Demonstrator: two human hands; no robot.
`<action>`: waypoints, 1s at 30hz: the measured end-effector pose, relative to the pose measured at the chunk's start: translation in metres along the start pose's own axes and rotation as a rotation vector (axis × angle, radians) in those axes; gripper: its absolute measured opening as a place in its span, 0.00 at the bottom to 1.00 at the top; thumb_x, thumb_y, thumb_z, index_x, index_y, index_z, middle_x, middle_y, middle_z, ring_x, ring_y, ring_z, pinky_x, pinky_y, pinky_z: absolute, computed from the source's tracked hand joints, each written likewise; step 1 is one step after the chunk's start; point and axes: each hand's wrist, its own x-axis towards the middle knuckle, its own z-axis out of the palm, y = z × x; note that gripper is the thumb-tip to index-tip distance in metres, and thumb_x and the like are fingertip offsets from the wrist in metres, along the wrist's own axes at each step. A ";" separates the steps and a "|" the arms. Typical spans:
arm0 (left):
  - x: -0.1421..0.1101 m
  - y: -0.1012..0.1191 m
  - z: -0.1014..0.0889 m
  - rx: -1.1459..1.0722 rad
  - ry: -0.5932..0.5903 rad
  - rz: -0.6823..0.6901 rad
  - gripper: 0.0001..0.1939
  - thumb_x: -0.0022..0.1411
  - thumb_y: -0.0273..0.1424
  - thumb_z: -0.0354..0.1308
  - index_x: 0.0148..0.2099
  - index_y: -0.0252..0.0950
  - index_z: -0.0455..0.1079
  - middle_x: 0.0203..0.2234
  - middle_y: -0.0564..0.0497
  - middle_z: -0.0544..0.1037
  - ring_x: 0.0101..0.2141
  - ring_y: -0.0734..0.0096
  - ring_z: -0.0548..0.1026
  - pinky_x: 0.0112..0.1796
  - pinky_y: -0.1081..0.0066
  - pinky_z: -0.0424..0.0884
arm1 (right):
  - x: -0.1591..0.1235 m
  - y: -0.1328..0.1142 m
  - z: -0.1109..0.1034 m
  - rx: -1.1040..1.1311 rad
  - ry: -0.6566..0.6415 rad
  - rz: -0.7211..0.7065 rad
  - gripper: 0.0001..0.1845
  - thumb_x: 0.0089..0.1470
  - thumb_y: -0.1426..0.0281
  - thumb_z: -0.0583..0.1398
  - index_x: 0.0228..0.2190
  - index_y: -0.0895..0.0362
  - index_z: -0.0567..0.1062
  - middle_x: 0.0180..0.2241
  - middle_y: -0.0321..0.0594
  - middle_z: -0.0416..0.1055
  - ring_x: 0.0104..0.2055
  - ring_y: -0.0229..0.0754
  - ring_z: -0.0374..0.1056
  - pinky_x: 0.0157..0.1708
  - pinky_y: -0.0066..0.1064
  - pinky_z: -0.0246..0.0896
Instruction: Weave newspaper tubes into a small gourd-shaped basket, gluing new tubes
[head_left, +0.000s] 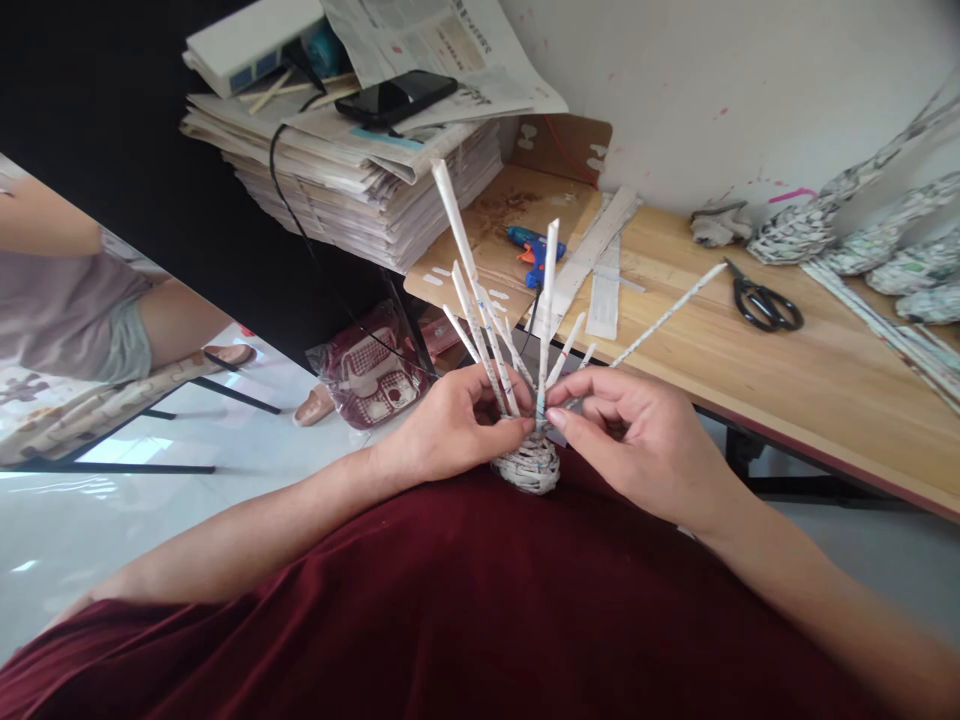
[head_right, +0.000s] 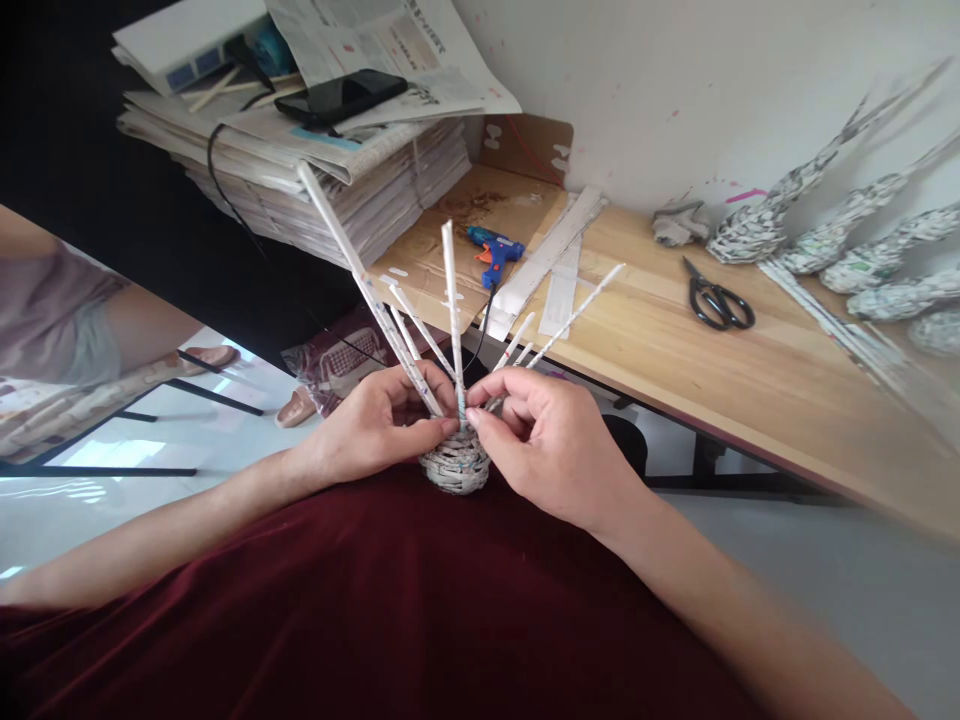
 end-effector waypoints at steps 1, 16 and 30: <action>0.000 0.000 0.000 -0.014 -0.001 -0.008 0.09 0.57 0.27 0.66 0.40 0.33 0.71 0.31 0.54 0.76 0.29 0.77 0.72 0.31 0.76 0.68 | -0.001 0.001 -0.001 -0.002 0.000 0.002 0.06 0.60 0.66 0.62 0.38 0.55 0.77 0.15 0.25 0.58 0.17 0.31 0.50 0.18 0.25 0.47; -0.001 0.000 0.000 -0.035 -0.030 -0.041 0.07 0.58 0.28 0.65 0.39 0.32 0.72 0.30 0.53 0.76 0.29 0.78 0.71 0.32 0.77 0.68 | 0.002 0.000 0.003 -0.033 -0.034 0.049 0.03 0.59 0.70 0.61 0.33 0.54 0.71 0.14 0.24 0.60 0.17 0.30 0.52 0.19 0.24 0.48; -0.003 -0.001 -0.002 -0.015 -0.036 -0.114 0.09 0.60 0.33 0.66 0.39 0.34 0.72 0.27 0.55 0.73 0.25 0.78 0.68 0.28 0.76 0.64 | -0.015 0.023 -0.019 -0.050 0.030 0.025 0.12 0.60 0.62 0.65 0.42 0.54 0.73 0.24 0.31 0.72 0.22 0.33 0.61 0.22 0.26 0.56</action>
